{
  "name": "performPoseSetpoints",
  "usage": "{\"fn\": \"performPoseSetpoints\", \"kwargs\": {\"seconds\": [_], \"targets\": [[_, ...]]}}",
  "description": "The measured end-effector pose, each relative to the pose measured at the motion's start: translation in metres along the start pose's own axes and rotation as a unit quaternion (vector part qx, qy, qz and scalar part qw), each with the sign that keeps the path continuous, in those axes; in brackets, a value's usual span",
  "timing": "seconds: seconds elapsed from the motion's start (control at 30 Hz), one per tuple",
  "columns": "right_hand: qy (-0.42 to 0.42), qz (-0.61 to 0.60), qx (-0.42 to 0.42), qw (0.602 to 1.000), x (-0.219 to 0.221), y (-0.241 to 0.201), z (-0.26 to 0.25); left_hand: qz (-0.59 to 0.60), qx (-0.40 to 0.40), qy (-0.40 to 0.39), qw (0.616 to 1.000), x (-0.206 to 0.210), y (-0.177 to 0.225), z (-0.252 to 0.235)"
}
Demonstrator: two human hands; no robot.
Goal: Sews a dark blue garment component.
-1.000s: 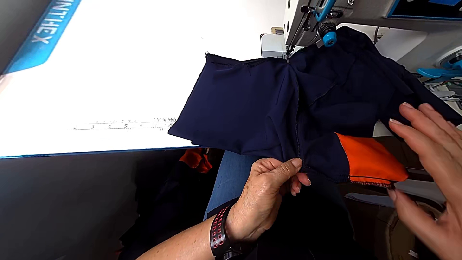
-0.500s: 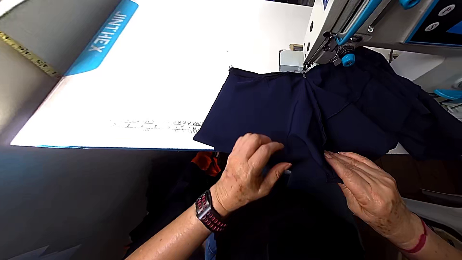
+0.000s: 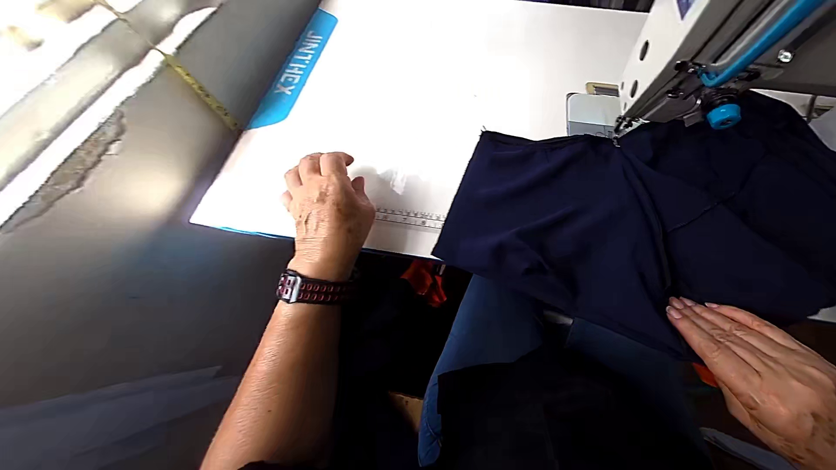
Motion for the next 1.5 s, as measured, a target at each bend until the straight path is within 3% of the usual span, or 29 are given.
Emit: {"fn": "performPoseSetpoints", "kwargs": {"seconds": [0.07,0.1,0.17,0.27,0.43,0.57,0.67,0.8,0.87,0.93,1.07,1.13,1.2,1.27,1.3,1.37,1.43,1.5], "targets": [[-0.047,-0.015,-0.003,0.999,-0.001,0.002,-0.001,0.053,0.095,0.084,0.990,-0.015,0.006,0.013],[-0.068,-0.026,-0.001,0.997,-0.004,0.002,-0.002,0.102,0.170,0.088,0.976,-0.013,0.016,0.025],[-0.092,-0.037,0.000,0.995,-0.007,0.003,-0.004,0.177,0.295,0.009,0.939,0.005,0.043,0.050],[-0.094,-0.038,-0.004,0.995,-0.010,0.005,-0.005,0.175,0.379,-0.077,0.905,0.041,0.061,0.071],[-0.098,-0.019,-0.014,0.995,-0.012,0.012,-0.001,0.247,0.407,-0.125,0.870,0.033,0.048,0.048],[-0.110,0.009,-0.033,0.993,-0.011,0.016,0.003,0.155,0.397,-0.112,0.898,0.012,0.026,0.028],[-0.106,0.022,-0.039,0.993,-0.009,0.016,0.003,0.127,0.367,-0.180,0.904,0.005,0.018,0.010],[-0.079,0.035,-0.048,0.995,-0.006,0.013,0.002,0.209,0.312,-0.153,0.914,0.004,0.071,-0.038],[-0.071,0.038,-0.051,0.995,-0.008,0.012,-0.001,0.210,0.270,-0.204,0.917,0.035,0.103,-0.063],[-0.066,0.043,-0.042,0.996,-0.009,0.010,-0.002,0.155,0.279,-0.251,0.914,0.078,0.117,-0.082],[-0.043,0.056,-0.026,0.997,-0.005,0.005,-0.003,0.062,0.330,-0.217,0.917,0.118,0.097,-0.110],[-0.038,0.059,-0.023,0.997,-0.003,0.002,-0.003,0.037,0.298,-0.210,0.930,0.109,0.089,-0.115],[-0.062,0.054,-0.022,0.996,-0.005,0.002,-0.006,0.050,0.285,-0.156,0.944,0.087,0.097,-0.107],[-0.099,0.040,-0.019,0.994,-0.009,0.003,-0.010,0.102,0.353,-0.068,0.927,0.068,0.120,-0.079],[-0.115,0.028,-0.018,0.993,-0.010,0.004,-0.011,0.128,0.395,-0.066,0.907,0.068,0.132,-0.057],[-0.137,0.007,-0.022,0.990,-0.013,0.006,-0.012,0.094,0.413,-0.164,0.891,0.081,0.144,-0.012],[-0.155,-0.005,-0.024,0.988,-0.018,0.013,-0.012,-0.010,0.335,-0.298,0.894,0.086,0.140,0.014],[-0.170,-0.014,-0.027,0.985,-0.023,0.018,-0.014,-0.083,0.248,-0.397,0.880,0.074,0.131,0.004]]}}
Point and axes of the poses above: each hand's wrist, its own z-axis away from the middle knuckle, its own x-axis out of the palm, y = z × x, the point moved 3 cm from there along -z, towards the middle knuckle, and after that the axes turned 7 degrees about z, right-handed, at the moved point
